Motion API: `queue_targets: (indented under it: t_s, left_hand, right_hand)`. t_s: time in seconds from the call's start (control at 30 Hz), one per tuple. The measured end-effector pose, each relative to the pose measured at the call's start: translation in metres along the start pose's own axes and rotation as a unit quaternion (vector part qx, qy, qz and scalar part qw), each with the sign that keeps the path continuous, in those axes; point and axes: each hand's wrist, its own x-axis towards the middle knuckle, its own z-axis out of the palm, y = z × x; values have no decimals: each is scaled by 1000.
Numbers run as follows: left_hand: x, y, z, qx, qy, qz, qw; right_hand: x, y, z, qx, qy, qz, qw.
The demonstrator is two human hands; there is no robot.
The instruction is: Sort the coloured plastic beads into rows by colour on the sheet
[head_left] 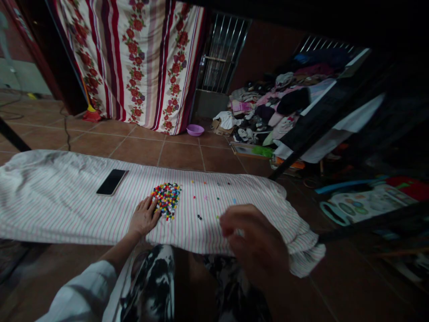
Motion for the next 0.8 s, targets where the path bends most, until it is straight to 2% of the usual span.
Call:
queue_targets:
  t_s: [0.1, 0.17, 0.27, 0.37, 0.53, 0.8]
  left_hand:
    - [0, 0, 2, 9, 6, -11, 1000]
    - [1, 0, 3, 14, 6, -15, 1000]
    - [1, 0, 3, 13, 2, -17, 1000]
    - [0, 1, 1, 5, -1, -11, 1000]
    - [1, 1, -3, -1, -6, 7, 1000]
    - [0, 0, 4, 1, 8, -6, 1000]
  right_hand:
    - [17, 22, 13, -50, 14, 67, 996]
    - [22, 47, 25, -107, 12, 79, 991]
    - [17, 84, 45, -132, -47, 62, 988]
    - [9, 105, 67, -129, -109, 50, 984]
    - [14, 118, 101, -110, -163, 18, 980]
    - [38, 119, 138, -174, -208, 61, 961]
